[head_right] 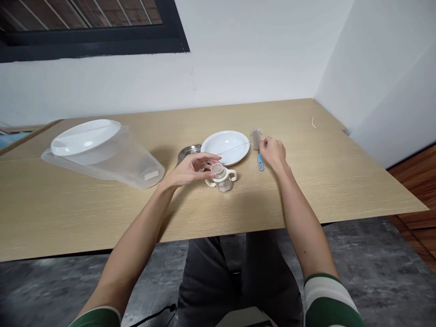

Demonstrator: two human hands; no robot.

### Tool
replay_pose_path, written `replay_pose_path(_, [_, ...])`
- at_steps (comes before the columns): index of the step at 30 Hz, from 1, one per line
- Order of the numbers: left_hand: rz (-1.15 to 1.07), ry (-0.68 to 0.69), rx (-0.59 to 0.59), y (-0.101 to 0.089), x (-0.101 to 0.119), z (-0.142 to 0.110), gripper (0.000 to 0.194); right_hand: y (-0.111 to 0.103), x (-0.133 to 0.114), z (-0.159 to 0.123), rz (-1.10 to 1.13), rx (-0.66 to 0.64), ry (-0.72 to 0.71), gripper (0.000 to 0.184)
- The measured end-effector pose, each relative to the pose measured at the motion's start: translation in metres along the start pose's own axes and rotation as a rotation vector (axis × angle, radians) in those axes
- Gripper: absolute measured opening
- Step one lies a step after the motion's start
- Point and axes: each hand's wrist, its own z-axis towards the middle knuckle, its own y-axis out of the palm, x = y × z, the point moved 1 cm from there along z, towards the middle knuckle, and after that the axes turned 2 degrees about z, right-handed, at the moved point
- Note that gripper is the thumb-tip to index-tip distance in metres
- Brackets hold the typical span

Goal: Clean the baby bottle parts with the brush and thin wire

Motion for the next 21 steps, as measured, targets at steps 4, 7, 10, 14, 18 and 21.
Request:
replay_pose_path(4, [0.042,-0.002,-0.075,-0.002,-0.001,0.0,0.043,0.001,0.001,0.0,-0.003,0.011,-0.011,0.037])
replay_pose_path(7, [0.014,0.03,-0.085,-0.002,-0.003,0.002,0.037,0.002,0.001,0.0,-0.005,0.005,-0.015,0.037])
replay_pose_path(10, [-0.074,0.0,-0.1,-0.001,-0.009,0.004,0.04,0.002,0.0,0.0,-0.008,-0.003,-0.018,0.037])
replay_pose_path(14, [-0.196,-0.042,-0.125,0.002,-0.018,0.006,0.046,0.001,0.0,0.0,-0.011,-0.008,-0.024,0.037])
replay_pose_path(18, [-0.241,-0.045,-0.152,0.004,-0.021,0.006,0.046,0.0,-0.001,-0.001,-0.011,-0.013,-0.013,0.037])
replay_pose_path(21, [-0.212,-0.071,-0.171,0.003,-0.019,0.006,0.043,0.001,-0.001,-0.001,-0.009,-0.008,-0.012,0.038])
